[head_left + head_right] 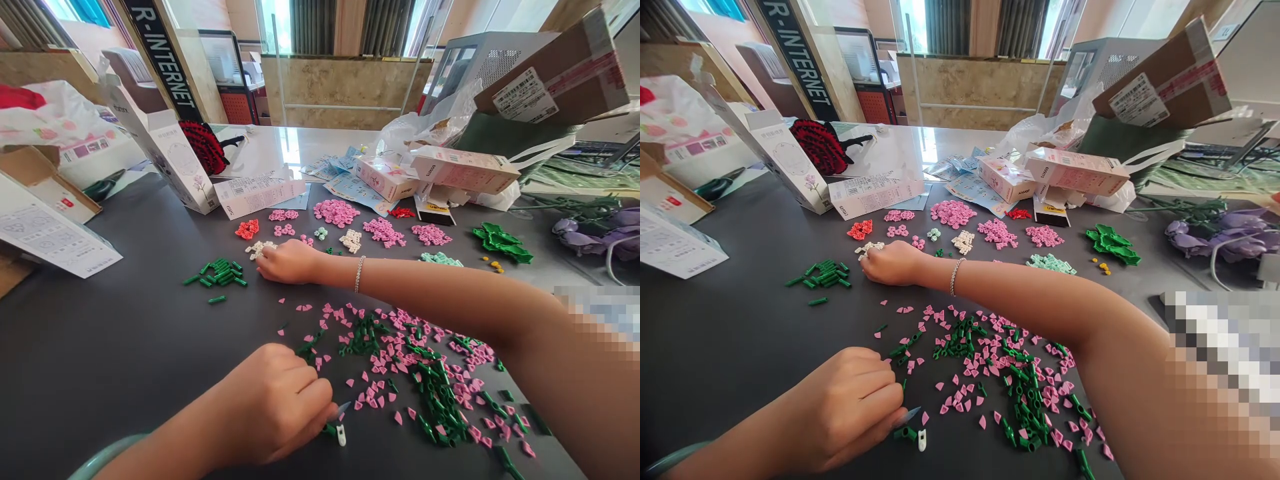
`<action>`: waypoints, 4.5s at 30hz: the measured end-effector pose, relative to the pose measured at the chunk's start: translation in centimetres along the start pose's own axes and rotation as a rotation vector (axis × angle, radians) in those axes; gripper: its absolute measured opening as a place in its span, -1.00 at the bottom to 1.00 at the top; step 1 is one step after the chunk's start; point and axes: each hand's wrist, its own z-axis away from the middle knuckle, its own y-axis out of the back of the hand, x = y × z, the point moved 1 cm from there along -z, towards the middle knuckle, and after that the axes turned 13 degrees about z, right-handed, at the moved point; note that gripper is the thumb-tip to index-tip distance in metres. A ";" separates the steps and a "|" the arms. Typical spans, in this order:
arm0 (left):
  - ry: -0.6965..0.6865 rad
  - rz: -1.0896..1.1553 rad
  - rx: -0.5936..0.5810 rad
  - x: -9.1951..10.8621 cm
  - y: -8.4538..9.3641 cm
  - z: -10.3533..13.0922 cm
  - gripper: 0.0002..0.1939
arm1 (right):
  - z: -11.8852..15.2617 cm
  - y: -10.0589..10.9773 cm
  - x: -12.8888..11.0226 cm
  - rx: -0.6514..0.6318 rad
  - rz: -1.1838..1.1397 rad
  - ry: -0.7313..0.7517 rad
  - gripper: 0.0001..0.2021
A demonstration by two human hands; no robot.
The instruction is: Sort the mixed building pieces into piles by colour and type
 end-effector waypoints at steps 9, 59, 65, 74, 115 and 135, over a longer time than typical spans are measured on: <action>0.001 0.008 -0.003 0.2 0.1 0.1 -0.56 | 0.0 0.1 0.0 0.011 -0.003 -0.008 -0.59; 0.000 -0.020 0.007 0.5 0.4 -0.1 -0.52 | 0.9 1.6 3.3 -0.166 -0.549 0.066 -0.73; -0.010 -0.003 0.019 0.2 -0.1 0.2 -0.53 | 0.9 1.2 3.3 -0.133 -0.531 0.081 -0.79; -0.014 -0.023 0.038 0.1 0.4 0.1 -0.56 | 1.1 0.8 3.7 -0.121 -0.507 0.090 -0.83; 0.740 -0.089 0.215 -5.1 5.2 2.3 -0.85 | 12.8 6.8 -1.9 -0.149 -0.479 -0.073 -0.88; 0.643 0.032 0.206 -5.6 2.9 2.0 -0.71 | 18.2 5.3 -1.1 -0.062 -0.464 -0.122 -0.78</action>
